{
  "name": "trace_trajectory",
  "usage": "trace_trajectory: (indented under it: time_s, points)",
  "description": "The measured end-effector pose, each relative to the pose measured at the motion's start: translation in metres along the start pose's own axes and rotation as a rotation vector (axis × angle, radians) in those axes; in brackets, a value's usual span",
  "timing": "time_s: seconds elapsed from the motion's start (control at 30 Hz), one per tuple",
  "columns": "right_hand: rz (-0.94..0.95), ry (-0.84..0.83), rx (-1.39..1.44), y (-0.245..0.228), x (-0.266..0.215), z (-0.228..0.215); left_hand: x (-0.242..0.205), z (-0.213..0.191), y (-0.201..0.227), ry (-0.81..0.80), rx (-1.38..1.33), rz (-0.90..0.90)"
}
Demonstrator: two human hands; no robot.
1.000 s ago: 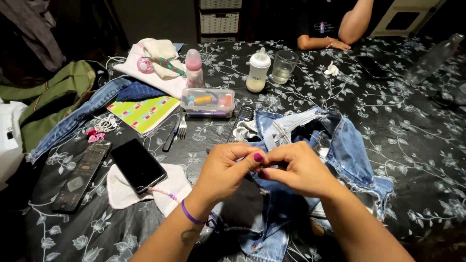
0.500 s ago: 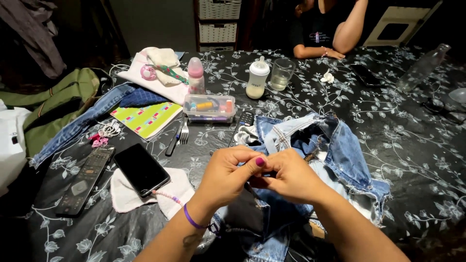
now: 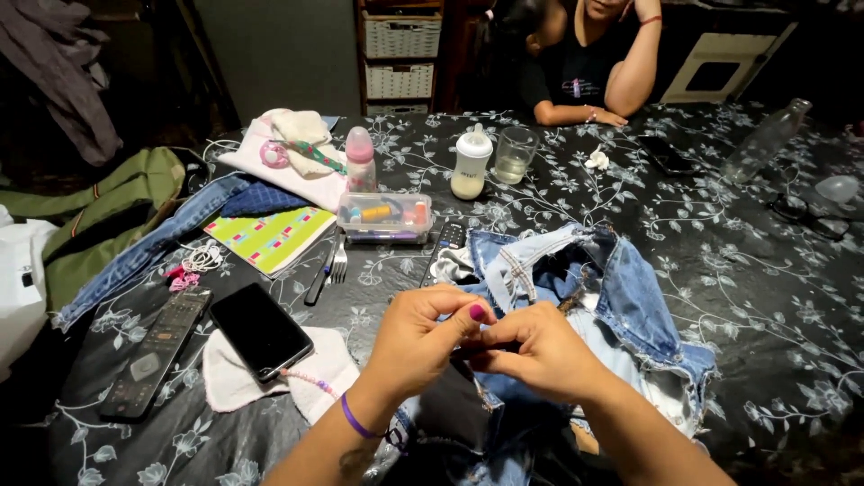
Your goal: Distressing the edges of denim shorts using small nippers to create a frayed look
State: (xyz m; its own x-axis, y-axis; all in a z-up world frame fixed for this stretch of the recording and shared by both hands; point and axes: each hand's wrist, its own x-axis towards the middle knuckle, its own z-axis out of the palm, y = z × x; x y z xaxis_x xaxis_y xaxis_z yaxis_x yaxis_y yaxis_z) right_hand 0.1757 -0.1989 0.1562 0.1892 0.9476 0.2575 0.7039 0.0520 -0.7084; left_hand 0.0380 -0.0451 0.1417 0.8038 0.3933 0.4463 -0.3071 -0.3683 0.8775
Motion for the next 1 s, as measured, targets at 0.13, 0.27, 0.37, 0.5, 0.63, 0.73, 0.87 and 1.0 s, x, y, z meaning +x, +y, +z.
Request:
trace_trajectory:
  time_s: [0.13, 0.27, 0.37, 0.5, 0.63, 0.73, 0.87, 1.0]
  points:
    - [0.040, -0.028, -0.044, 0.005, -0.002, 0.006, -0.003, 0.010, -0.005, -0.034, 0.050, 0.173]
    - [-0.014, 0.026, -0.131, 0.024, -0.005, 0.010, -0.005, 0.016, 0.003, -0.074, 0.202, 0.390]
    - [-0.018, 0.035, -0.123, 0.021, -0.006, 0.010, -0.006, 0.017, 0.003, -0.060, 0.219, 0.438]
    - [0.017, 0.062, -0.104, 0.020, -0.012, 0.011, -0.006, 0.014, 0.009, -0.042, 0.197, 0.418]
    - [0.052, 0.029, -0.115, 0.011, -0.012, 0.008, -0.006, 0.012, 0.010, -0.024, 0.181, 0.438]
    - [0.103, -0.009, -0.089, 0.004, -0.015, 0.007, -0.003, 0.002, 0.007, 0.008, 0.237, 0.394]
    - [0.457, -0.028, -0.219, 0.009, -0.024, 0.021, 0.002, -0.021, -0.007, 0.021, 0.568, 0.199]
    - [0.581, 0.138, -0.437, 0.052, -0.031, 0.024, -0.003, -0.031, -0.021, -0.349, 1.008, -0.059]
